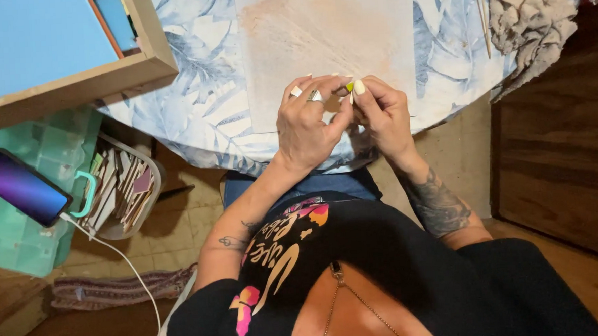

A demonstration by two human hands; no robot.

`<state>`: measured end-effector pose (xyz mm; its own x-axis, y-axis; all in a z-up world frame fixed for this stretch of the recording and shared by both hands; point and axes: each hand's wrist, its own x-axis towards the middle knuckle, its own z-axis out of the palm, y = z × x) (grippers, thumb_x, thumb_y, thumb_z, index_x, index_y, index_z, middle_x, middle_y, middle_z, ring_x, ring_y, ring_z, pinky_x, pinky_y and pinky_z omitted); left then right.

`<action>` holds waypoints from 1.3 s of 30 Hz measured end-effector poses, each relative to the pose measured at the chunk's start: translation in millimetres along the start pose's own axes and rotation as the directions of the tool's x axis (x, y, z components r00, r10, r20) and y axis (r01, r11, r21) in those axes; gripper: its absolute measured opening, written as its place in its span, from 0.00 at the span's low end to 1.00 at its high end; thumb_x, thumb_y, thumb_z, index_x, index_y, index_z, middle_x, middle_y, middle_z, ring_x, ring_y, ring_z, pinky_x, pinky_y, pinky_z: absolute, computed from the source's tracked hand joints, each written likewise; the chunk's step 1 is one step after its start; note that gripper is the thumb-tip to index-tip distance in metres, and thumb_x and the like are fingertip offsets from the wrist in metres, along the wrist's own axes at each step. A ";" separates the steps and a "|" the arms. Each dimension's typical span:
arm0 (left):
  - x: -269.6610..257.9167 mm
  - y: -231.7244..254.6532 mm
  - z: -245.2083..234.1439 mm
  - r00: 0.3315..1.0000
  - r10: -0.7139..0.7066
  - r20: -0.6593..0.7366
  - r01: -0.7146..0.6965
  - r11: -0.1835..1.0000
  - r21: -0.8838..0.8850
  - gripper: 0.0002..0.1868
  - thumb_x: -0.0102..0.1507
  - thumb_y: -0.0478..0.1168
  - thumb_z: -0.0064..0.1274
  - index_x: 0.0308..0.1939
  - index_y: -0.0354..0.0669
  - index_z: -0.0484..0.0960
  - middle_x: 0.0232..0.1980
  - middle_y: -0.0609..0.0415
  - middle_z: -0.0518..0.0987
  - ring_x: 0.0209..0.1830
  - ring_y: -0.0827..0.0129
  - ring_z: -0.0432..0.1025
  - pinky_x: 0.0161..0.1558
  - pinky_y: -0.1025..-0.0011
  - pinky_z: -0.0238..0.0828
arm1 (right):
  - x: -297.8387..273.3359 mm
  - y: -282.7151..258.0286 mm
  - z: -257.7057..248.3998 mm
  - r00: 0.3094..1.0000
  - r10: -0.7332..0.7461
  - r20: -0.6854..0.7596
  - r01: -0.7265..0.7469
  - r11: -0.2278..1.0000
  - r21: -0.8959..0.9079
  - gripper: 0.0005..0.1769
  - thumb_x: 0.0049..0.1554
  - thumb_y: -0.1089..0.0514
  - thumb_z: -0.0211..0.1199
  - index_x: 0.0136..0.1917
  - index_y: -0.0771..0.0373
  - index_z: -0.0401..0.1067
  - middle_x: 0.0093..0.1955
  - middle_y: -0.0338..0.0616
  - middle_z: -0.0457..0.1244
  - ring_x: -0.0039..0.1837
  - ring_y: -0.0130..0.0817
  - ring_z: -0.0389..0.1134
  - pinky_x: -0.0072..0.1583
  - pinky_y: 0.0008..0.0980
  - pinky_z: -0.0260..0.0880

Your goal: A person is sanding the edges of small white mosaic tiles on a piece of sandpaper and then placing them onto a colorful mosaic box.

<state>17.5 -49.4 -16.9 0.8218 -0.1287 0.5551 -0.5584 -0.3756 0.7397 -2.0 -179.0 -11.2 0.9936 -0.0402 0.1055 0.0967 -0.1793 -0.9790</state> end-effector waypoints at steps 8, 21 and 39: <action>0.0 -0.7 -4.2 0.999 -0.009 0.049 0.011 0.999 -0.049 0.09 0.52 0.36 0.52 0.37 0.42 0.76 0.36 0.56 0.77 0.43 0.63 0.71 0.50 0.62 0.58 | 7.9 -16.1 -12.0 0.989 -0.005 0.147 0.016 0.997 -0.070 0.18 0.59 0.58 0.44 0.29 0.63 0.62 0.23 0.36 0.48 0.31 0.22 0.49 0.35 0.21 0.53; -8.7 5.1 -8.5 0.956 0.102 0.276 -0.177 0.948 0.264 0.21 0.52 0.47 0.52 0.45 0.41 0.74 0.47 0.49 0.71 0.50 0.56 0.65 0.55 0.53 0.48 | 11.1 6.6 -40.5 0.922 -0.195 0.336 0.354 0.780 -0.517 0.12 0.56 0.58 0.50 0.32 0.62 0.63 0.27 0.45 0.53 0.33 0.45 0.58 0.35 0.34 0.57; -17.7 -0.3 -17.7 0.843 -0.018 0.538 -0.307 0.806 0.507 0.35 0.49 0.67 0.46 0.53 0.54 0.70 0.58 0.51 0.64 0.60 0.58 0.55 0.60 0.49 0.35 | 138.1 26.1 18.1 0.610 -0.333 0.719 0.768 0.024 -0.641 0.08 0.47 0.59 0.51 0.27 0.61 0.61 0.26 0.40 0.53 0.31 0.37 0.52 0.33 0.34 0.45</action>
<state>1.1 -30.7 -20.2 0.7633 -0.5956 0.2502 -0.6446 -0.7281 0.2331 138.9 -171.5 -25.3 0.6162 0.7416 0.2652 0.7276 -0.6649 0.1688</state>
